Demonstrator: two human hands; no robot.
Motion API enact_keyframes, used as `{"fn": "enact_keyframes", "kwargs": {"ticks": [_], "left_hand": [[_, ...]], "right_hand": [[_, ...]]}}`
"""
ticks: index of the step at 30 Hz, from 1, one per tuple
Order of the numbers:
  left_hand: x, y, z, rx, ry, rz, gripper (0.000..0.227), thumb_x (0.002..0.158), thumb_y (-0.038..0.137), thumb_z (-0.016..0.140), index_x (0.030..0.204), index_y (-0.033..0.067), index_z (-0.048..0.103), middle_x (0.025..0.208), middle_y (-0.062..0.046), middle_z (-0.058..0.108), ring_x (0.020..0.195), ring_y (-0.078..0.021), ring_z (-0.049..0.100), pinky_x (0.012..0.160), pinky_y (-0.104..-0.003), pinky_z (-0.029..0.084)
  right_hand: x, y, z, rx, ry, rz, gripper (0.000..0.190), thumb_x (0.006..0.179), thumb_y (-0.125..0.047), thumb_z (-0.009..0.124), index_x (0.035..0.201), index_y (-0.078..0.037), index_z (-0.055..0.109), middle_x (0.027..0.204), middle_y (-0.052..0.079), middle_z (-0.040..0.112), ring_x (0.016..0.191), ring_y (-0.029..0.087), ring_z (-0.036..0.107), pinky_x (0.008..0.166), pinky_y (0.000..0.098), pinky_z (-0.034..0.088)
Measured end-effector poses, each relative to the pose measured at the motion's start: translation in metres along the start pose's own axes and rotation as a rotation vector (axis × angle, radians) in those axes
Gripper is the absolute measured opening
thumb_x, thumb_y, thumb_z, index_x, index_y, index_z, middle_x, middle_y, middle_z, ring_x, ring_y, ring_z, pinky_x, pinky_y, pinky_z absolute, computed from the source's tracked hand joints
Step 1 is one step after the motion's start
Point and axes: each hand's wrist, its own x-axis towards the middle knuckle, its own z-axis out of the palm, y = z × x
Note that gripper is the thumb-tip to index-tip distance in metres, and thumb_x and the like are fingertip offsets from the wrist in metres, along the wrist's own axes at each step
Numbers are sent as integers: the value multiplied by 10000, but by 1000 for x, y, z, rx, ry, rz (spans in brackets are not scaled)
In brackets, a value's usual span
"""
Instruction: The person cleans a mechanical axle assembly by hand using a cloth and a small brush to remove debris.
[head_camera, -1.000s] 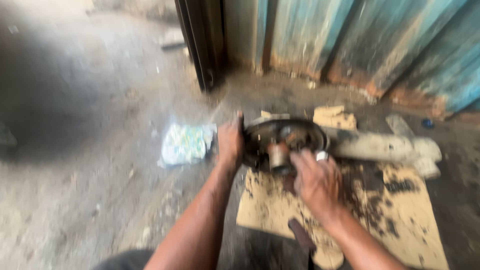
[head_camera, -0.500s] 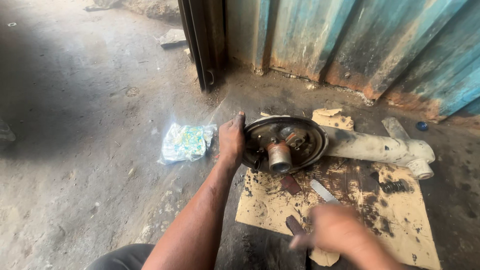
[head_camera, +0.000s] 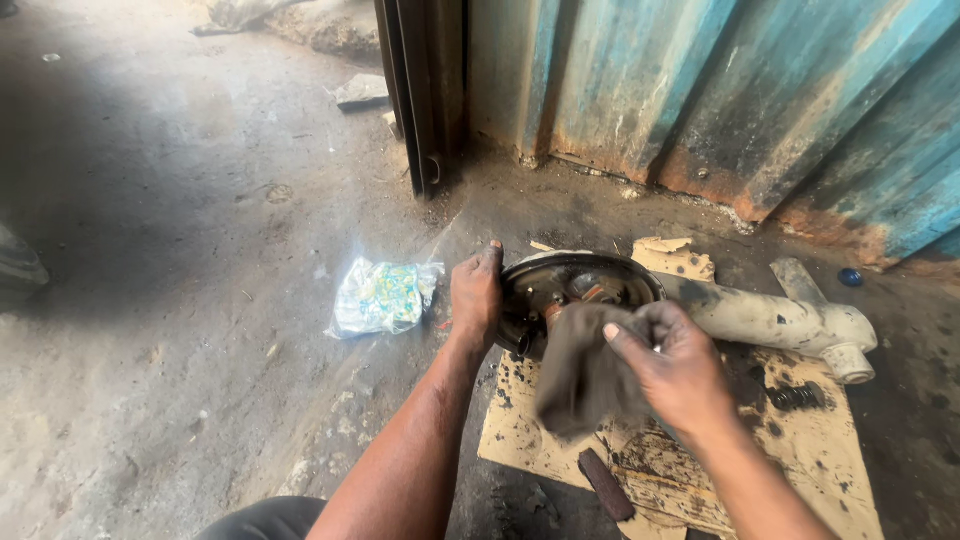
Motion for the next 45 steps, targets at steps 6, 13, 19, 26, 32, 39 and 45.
{"fn": "enact_keyframes", "kwargs": {"ticks": [6,13,19,26,32,39,45], "left_hand": [[4,-6,0,20,24,36,526,984,458,609,626,91,492,595,29,466,555,-106,417,493,-337,363],[-2,2,0,34,22,11,549,1005,460,597,640,66,486,608,10,456,574,-111,407,512,-348,362],[-6,10,2,36,23,8,525,1004,443,587,637,76,513,601,6,482,567,-113,431,524,-348,388],[-3,4,1,126,47,14,552,1008,442,564,621,57,478,587,3,462,578,-124,414,531,-357,360],[2,-8,-3,113,43,98,528,1000,432,573,668,27,504,605,5,446,612,-124,406,549,-365,373],[2,-5,-1,39,17,80,515,1004,426,548,685,23,522,604,-8,489,597,-130,441,553,-377,401],[-1,-2,0,116,62,142,491,1005,398,576,687,27,535,605,-4,499,615,-121,449,571,-348,422]], "right_hand": [[-1,25,57,-577,623,-751,360,893,-360,683,1165,-129,632,1244,153,589,1072,277,676,880,418,598],[-10,-25,77,-772,307,-478,803,890,-562,632,1316,115,556,1160,334,599,755,315,705,571,375,589],[13,-21,83,101,335,219,502,889,-431,662,1079,27,741,949,198,785,770,267,758,630,392,599],[27,6,82,1120,-81,498,542,855,-538,673,1141,-79,695,987,160,727,779,251,718,684,391,605],[32,-8,117,377,189,397,586,801,-575,813,1074,-63,729,960,154,730,779,232,709,678,370,565],[6,-57,100,-405,161,415,704,857,-697,635,1040,-33,782,997,146,802,885,295,773,793,418,608],[35,-28,84,163,11,359,787,806,-677,679,1233,-16,710,1278,212,687,1188,322,654,1002,469,505]]}}
